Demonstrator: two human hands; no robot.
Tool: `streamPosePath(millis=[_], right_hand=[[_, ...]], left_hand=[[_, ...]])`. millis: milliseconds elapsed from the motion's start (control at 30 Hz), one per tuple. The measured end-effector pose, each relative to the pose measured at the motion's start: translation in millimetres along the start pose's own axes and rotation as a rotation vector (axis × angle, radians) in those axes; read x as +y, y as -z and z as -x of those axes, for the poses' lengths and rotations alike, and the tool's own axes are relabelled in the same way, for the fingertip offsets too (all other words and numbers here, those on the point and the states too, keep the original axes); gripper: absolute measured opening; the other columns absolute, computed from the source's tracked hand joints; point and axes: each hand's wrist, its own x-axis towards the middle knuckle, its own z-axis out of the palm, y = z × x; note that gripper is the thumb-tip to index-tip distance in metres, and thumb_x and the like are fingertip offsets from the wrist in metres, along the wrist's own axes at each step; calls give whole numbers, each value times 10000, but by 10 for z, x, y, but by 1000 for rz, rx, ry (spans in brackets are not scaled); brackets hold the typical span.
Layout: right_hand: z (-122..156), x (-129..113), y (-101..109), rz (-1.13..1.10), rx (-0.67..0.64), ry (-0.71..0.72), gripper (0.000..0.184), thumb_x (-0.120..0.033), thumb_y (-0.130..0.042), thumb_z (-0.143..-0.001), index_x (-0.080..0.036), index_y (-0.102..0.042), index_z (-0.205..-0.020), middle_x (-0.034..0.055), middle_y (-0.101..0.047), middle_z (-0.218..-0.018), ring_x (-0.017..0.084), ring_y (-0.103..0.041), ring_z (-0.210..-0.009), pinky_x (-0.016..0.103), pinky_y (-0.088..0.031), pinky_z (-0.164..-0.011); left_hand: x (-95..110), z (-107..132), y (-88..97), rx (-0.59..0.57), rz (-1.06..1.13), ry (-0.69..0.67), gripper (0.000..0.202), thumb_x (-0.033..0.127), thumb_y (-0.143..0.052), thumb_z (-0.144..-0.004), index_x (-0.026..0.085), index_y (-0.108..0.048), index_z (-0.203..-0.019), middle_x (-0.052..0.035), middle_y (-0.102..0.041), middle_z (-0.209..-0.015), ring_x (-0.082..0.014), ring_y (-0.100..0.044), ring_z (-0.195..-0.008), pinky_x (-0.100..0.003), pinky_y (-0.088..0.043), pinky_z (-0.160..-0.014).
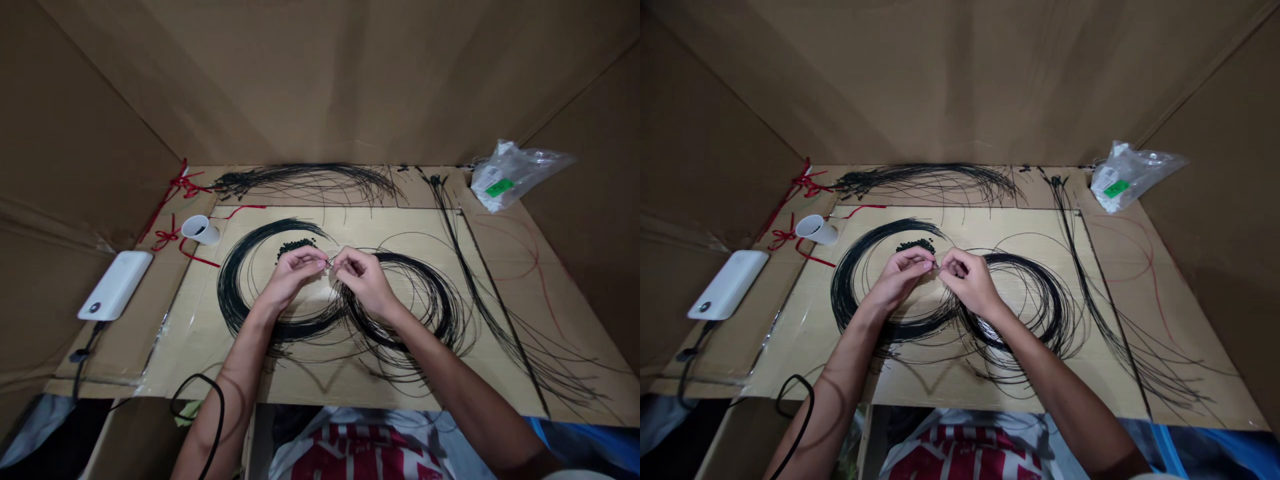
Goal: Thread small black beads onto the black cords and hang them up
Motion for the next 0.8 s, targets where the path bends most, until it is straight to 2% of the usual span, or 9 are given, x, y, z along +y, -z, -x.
streamPosePath(millis=[200, 400, 800], right_hand=[[-23, 19, 4, -86, -26, -40, 66, -246, -640, -821, -215, -616, -768, -20, -532, -705, 155, -432, -664, 295, -323, -625], [-5, -22, 0, -29, -28, -20, 57, -225, -638, -804, -220, -599, -762, -44, -458, -666, 144, -372, -629, 296, -293, -613], [14, -47, -6, 16, -23, 5, 78, -179, -623, -798, -220, -577, -751, -55, -432, -654, 139, -358, -627, 298, -284, -609]], left_hand=[[-24, 2, 15, -2, -33, -27, 247, 336, -962, -748, 194, -847, -915, -44, -783, -888, -137, -690, -809, -237, -532, -784], [-51, -7, 21, 6, -17, -33, 264, 328, -968, -742, 194, -852, -938, -51, -799, -897, -141, -707, -807, -239, -539, -787], [-27, -1, 16, 2, -14, -27, 274, 334, -971, -737, 185, -854, -935, -55, -801, -892, -146, -714, -808, -246, -542, -801]])
